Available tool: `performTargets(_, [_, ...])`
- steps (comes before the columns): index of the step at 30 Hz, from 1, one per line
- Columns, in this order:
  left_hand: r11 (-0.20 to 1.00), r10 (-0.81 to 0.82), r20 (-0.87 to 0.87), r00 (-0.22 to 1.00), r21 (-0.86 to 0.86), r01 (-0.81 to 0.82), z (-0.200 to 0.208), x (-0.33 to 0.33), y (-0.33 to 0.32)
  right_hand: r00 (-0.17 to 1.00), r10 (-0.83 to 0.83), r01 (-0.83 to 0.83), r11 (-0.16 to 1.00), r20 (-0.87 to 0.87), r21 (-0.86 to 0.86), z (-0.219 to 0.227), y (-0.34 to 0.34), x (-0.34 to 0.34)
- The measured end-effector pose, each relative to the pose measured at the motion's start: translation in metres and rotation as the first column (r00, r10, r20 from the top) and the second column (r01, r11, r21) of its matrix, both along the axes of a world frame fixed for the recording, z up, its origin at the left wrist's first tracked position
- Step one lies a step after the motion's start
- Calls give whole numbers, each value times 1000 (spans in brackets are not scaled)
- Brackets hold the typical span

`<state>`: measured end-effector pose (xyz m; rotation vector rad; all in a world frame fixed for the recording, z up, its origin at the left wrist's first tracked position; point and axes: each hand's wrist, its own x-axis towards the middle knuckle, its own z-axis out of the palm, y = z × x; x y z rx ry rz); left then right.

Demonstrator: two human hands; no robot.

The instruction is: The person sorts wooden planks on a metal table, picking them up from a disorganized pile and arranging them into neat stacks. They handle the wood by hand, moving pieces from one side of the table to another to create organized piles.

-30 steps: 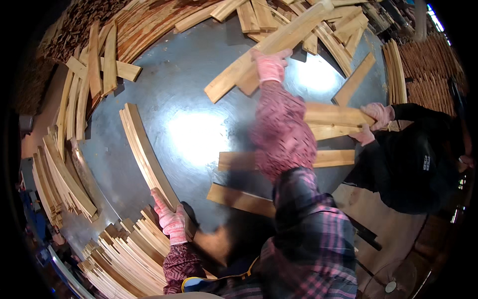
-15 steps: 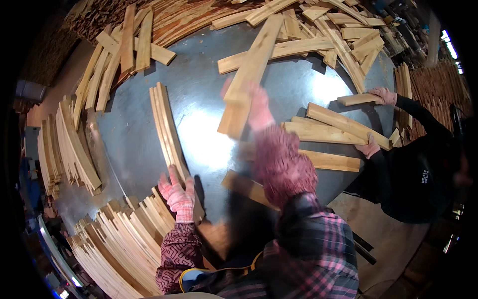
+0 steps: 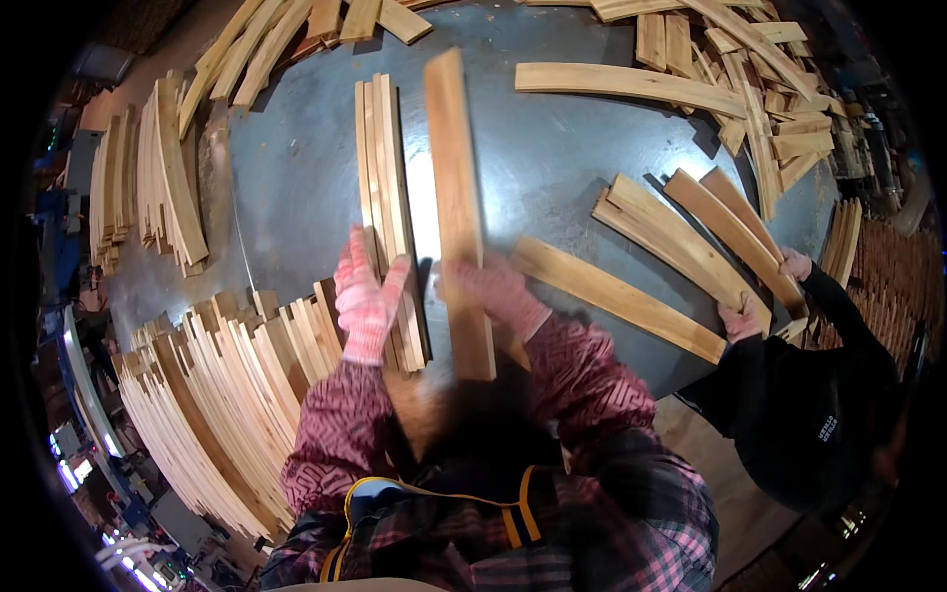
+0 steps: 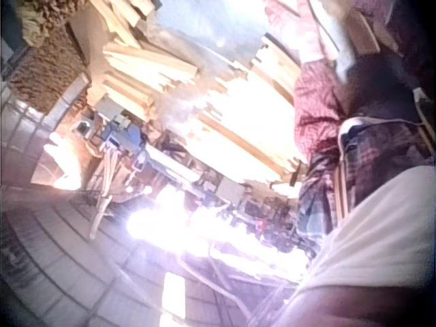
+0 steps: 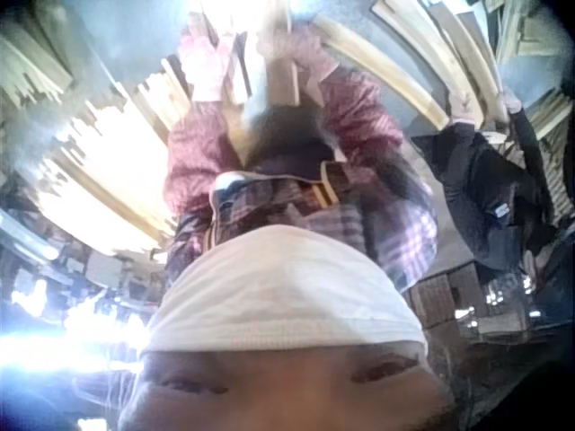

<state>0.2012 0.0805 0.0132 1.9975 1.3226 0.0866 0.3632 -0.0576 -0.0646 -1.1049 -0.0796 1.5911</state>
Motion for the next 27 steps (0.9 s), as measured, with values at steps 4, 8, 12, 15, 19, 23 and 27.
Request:
performTargets(4, [545,340,369,865,-827,138,24,30,-35,468,223,-203,969,855,-142,105,66,79])
performTargets(8, [779,421,461,781,-624,-51,20,25,23,-59,147,317,941,987,-121,12,82,248])
performTargets(12, [835,549,310,776,-242,-494,21,-31,165,-154,471,637,720,868,-277,-58,88,371])
performTargets(15, [804,593,49,804,8,-594,8,-101,270,-344,665,625,689,662,-368,-59,109,389])
performTargets(19, [611,593,107,798,585,-533,-74,-313,356,-431,154,437,898,889,56,-52,140,318])
performTargets(23, [732,580,-249,775,577,-363,-75,-256,377,444,-687,599,705,575,380,58,138,204])
performTargets(27, [749,621,-506,598,607,-265,-52,-230,383,681,-128,-34,978,721,206,124,244,93])
